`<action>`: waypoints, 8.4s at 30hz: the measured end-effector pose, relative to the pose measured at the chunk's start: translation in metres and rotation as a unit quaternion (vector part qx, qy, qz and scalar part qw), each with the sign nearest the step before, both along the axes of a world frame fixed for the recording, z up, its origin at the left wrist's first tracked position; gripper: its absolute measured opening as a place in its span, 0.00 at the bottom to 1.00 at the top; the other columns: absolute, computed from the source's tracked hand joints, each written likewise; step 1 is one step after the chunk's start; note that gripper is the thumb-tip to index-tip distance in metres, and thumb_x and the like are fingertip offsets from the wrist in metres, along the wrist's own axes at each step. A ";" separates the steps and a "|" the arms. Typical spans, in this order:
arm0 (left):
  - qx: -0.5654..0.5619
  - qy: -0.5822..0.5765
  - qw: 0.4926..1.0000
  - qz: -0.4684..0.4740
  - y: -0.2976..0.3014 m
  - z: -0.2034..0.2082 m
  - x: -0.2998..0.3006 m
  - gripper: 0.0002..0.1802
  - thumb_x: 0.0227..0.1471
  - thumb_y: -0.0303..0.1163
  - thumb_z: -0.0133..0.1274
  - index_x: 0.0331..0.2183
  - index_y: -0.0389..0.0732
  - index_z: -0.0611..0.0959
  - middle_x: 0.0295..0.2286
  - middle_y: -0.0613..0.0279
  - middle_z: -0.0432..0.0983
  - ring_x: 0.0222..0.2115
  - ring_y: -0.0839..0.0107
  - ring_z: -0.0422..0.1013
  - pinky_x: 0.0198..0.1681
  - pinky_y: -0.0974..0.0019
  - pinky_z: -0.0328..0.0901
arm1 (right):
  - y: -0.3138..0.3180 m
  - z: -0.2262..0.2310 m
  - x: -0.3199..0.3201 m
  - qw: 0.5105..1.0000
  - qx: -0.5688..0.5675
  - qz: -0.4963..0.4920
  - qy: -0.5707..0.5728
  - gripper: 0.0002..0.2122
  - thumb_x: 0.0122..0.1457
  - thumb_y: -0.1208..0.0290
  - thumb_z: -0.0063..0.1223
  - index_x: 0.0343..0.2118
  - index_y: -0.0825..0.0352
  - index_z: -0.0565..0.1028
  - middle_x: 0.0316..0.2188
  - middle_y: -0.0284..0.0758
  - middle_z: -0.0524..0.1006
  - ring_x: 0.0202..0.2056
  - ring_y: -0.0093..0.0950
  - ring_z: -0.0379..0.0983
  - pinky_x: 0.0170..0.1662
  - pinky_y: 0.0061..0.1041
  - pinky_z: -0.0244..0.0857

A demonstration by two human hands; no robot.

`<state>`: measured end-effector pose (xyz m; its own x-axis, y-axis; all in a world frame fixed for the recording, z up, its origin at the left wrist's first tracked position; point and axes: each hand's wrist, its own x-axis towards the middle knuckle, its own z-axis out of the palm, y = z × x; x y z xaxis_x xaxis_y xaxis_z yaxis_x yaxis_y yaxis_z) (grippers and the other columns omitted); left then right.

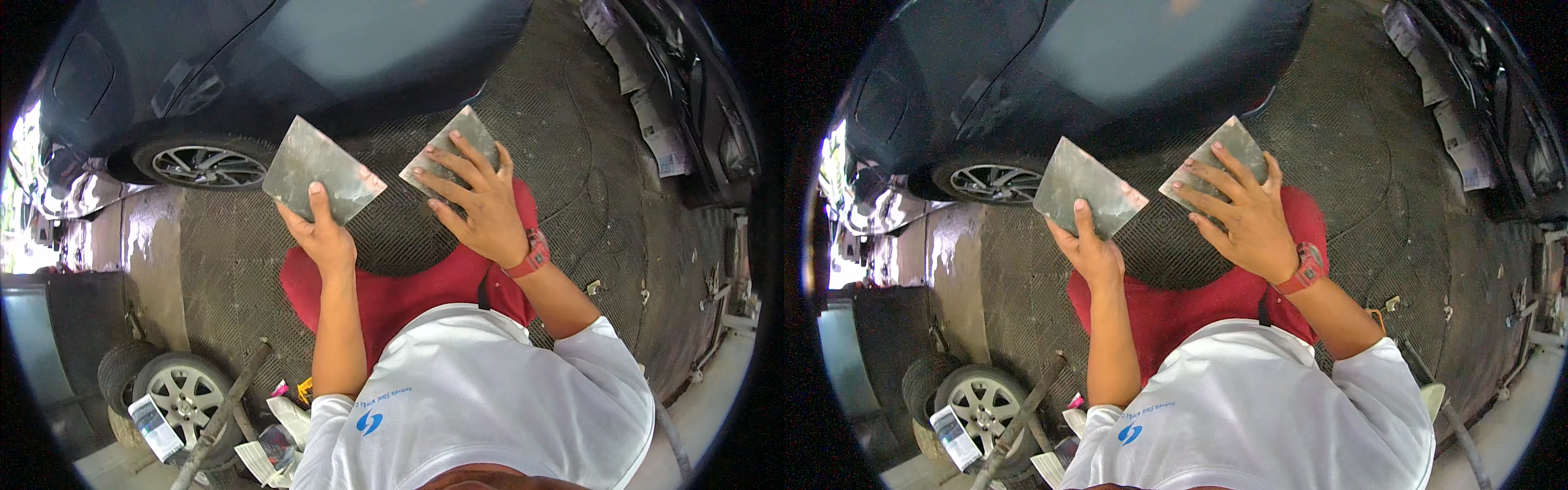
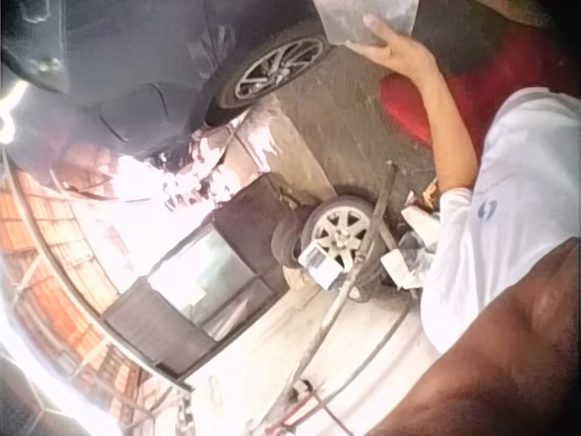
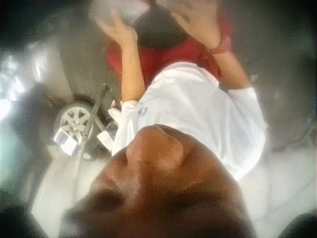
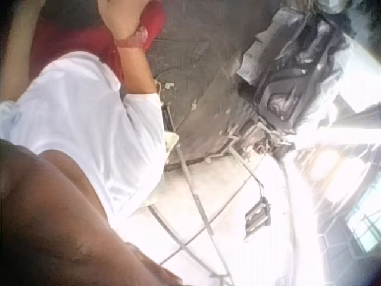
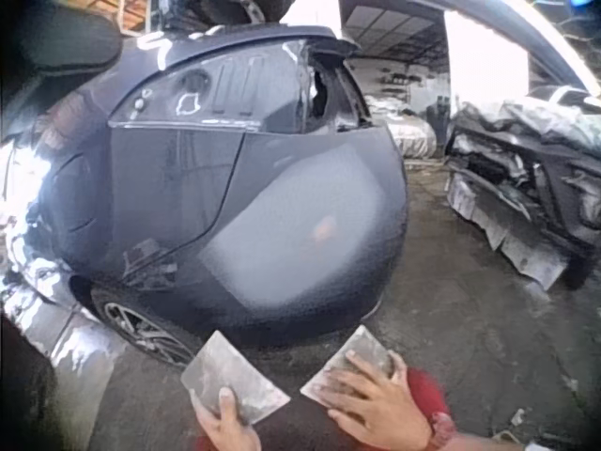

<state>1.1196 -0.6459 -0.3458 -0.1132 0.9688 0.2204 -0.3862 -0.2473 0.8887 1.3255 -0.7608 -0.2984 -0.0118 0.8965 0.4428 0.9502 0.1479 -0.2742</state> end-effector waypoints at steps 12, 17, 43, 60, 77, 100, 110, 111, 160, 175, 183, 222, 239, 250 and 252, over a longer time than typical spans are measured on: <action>-0.011 -0.055 0.998 0.035 0.000 0.010 -0.020 0.30 0.66 0.32 0.54 0.63 0.35 0.65 0.53 0.53 0.71 0.52 0.64 0.70 0.58 0.60 0.65 | 0.016 -0.008 -0.011 0.999 0.021 0.029 -0.025 0.18 0.60 0.61 0.61 0.54 0.41 0.81 0.61 0.21 0.74 0.72 0.32 0.54 0.68 0.63 0.34; -0.193 -0.090 0.976 -0.035 0.015 -0.070 -0.078 0.32 0.63 0.28 0.57 0.64 0.38 0.65 0.57 0.57 0.70 0.55 0.62 0.70 0.58 0.58 0.68 | 0.064 -0.006 0.027 0.968 0.205 -0.141 -0.035 0.17 0.61 0.60 0.61 0.54 0.42 0.82 0.62 0.19 0.72 0.72 0.34 0.53 0.68 0.63 0.30; -0.350 0.014 0.928 -0.125 -0.002 -0.152 -0.088 0.35 0.62 0.31 0.58 0.66 0.40 0.64 0.59 0.59 0.68 0.58 0.62 0.67 0.59 0.57 0.65 | 0.166 0.003 0.046 0.924 0.314 -0.210 -0.064 0.17 0.63 0.58 0.59 0.55 0.37 0.80 0.62 0.13 0.71 0.73 0.32 0.47 0.66 0.67 0.23; -0.336 0.012 0.932 -0.138 -0.004 -0.145 -0.086 0.34 0.63 0.30 0.56 0.66 0.38 0.64 0.59 0.57 0.68 0.59 0.61 0.67 0.61 0.57 0.64 | 0.166 0.012 0.038 0.921 0.328 -0.203 -0.055 0.17 0.63 0.58 0.59 0.55 0.38 0.80 0.62 0.14 0.71 0.72 0.32 0.49 0.66 0.67 0.23; -0.330 0.018 0.932 -0.148 -0.002 -0.151 -0.089 0.37 0.62 0.32 0.57 0.67 0.38 0.62 0.61 0.56 0.65 0.62 0.59 0.64 0.64 0.54 0.61 | 0.178 0.011 0.024 0.925 0.314 -0.197 -0.079 0.18 0.63 0.58 0.59 0.56 0.36 0.79 0.63 0.13 0.70 0.73 0.32 0.48 0.67 0.65 0.21; -0.332 0.011 0.932 -0.147 -0.002 -0.154 -0.091 0.37 0.63 0.31 0.56 0.68 0.37 0.60 0.61 0.54 0.65 0.62 0.58 0.64 0.63 0.54 0.62 | 0.167 0.007 0.032 0.918 0.328 -0.218 -0.043 0.19 0.62 0.58 0.60 0.57 0.37 0.79 0.63 0.16 0.69 0.72 0.31 0.49 0.66 0.68 0.26; -0.333 0.033 0.930 -0.153 -0.002 -0.149 -0.088 0.42 0.63 0.33 0.57 0.70 0.38 0.54 0.65 0.53 0.60 0.66 0.56 0.58 0.68 0.52 0.53 | 0.173 -0.003 0.024 0.928 0.305 -0.202 -0.068 0.19 0.62 0.59 0.61 0.56 0.38 0.79 0.61 0.16 0.71 0.72 0.32 0.51 0.66 0.68 0.25; -0.339 0.035 0.928 -0.149 -0.002 -0.148 -0.088 0.42 0.63 0.33 0.57 0.70 0.38 0.55 0.65 0.53 0.60 0.66 0.56 0.58 0.68 0.52 0.53 | 0.170 -0.003 0.025 0.928 0.305 -0.206 -0.055 0.19 0.62 0.59 0.61 0.56 0.38 0.79 0.61 0.16 0.71 0.72 0.31 0.50 0.66 0.68 0.25; -0.369 -0.034 0.892 -0.259 -0.026 -0.088 -0.067 0.33 0.60 0.27 0.59 0.65 0.40 0.68 0.54 0.60 0.74 0.54 0.65 0.72 0.60 0.58 0.67 | -0.009 -0.097 0.024 0.552 -0.196 0.046 0.809 0.22 0.65 0.72 0.61 0.61 0.65 0.70 0.51 0.32 0.80 0.51 0.24 0.76 0.57 0.30 0.69; -0.149 0.195 0.952 -0.182 -0.035 -0.061 -0.027 0.27 0.67 0.36 0.54 0.61 0.34 0.70 0.52 0.56 0.76 0.52 0.68 0.70 0.59 0.64 0.62 | 0.004 -0.059 -0.030 0.985 -0.064 0.067 0.146 0.28 0.52 0.84 0.51 0.58 0.56 0.76 0.51 0.36 0.77 0.59 0.42 0.68 0.66 0.44 0.57; -0.189 -0.008 0.982 -0.002 -0.033 -0.092 -0.037 0.26 0.65 0.34 0.55 0.61 0.37 0.70 0.54 0.57 0.72 0.52 0.65 0.71 0.58 0.61 0.65 | -0.018 -0.052 -0.031 0.978 -0.121 0.171 0.016 0.35 0.49 0.83 0.55 0.59 0.37 0.77 0.60 0.23 0.72 0.69 0.39 0.56 0.70 0.69 0.29; -0.255 -0.067 0.962 -0.069 -0.031 -0.043 0.004 0.22 0.63 0.28 0.56 0.57 0.39 0.73 0.49 0.60 0.77 0.48 0.67 0.73 0.54 0.61 0.68 | -0.015 -0.038 -0.026 0.935 -0.149 0.221 0.233 0.31 0.55 0.84 0.52 0.62 0.49 0.72 0.65 0.41 0.63 0.63 0.49 0.66 0.62 0.52 0.67; -0.016 0.189 0.979 0.071 -0.007 -0.001 -0.016 0.24 0.66 0.36 0.54 0.57 0.32 0.73 0.49 0.52 0.77 0.49 0.66 0.71 0.57 0.63 0.64 | 0.006 -0.041 0.020 0.768 -0.054 0.113 0.628 0.23 0.66 0.56 0.53 0.62 0.55 0.72 0.62 0.35 0.71 0.64 0.40 0.64 0.60 0.47 0.64; 0.034 0.236 0.970 0.044 -0.012 0.020 -0.011 0.20 0.67 0.35 0.54 0.54 0.33 0.74 0.44 0.58 0.75 0.44 0.70 0.70 0.51 0.65 0.65 | 0.013 0.004 -0.019 0.995 -0.031 0.091 0.019 0.17 0.61 0.60 0.58 0.53 0.47 0.83 0.60 0.25 0.74 0.70 0.38 0.53 0.65 0.65 0.39; 0.033 0.231 0.971 0.051 -0.014 0.018 -0.013 0.20 0.66 0.34 0.54 0.54 0.34 0.73 0.45 0.58 0.75 0.45 0.70 0.70 0.51 0.65 0.65 | 0.013 0.002 -0.024 0.993 -0.048 0.104 0.023 0.17 0.61 0.60 0.58 0.53 0.47 0.83 0.60 0.25 0.74 0.70 0.39 0.54 0.65 0.65 0.40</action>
<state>1.1063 -0.6601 -0.3282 -0.0821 0.9397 0.3321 0.0803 -0.3259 0.9420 1.3017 -0.7475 -0.2969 -0.1837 0.9151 0.3589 0.8877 0.3112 -0.3393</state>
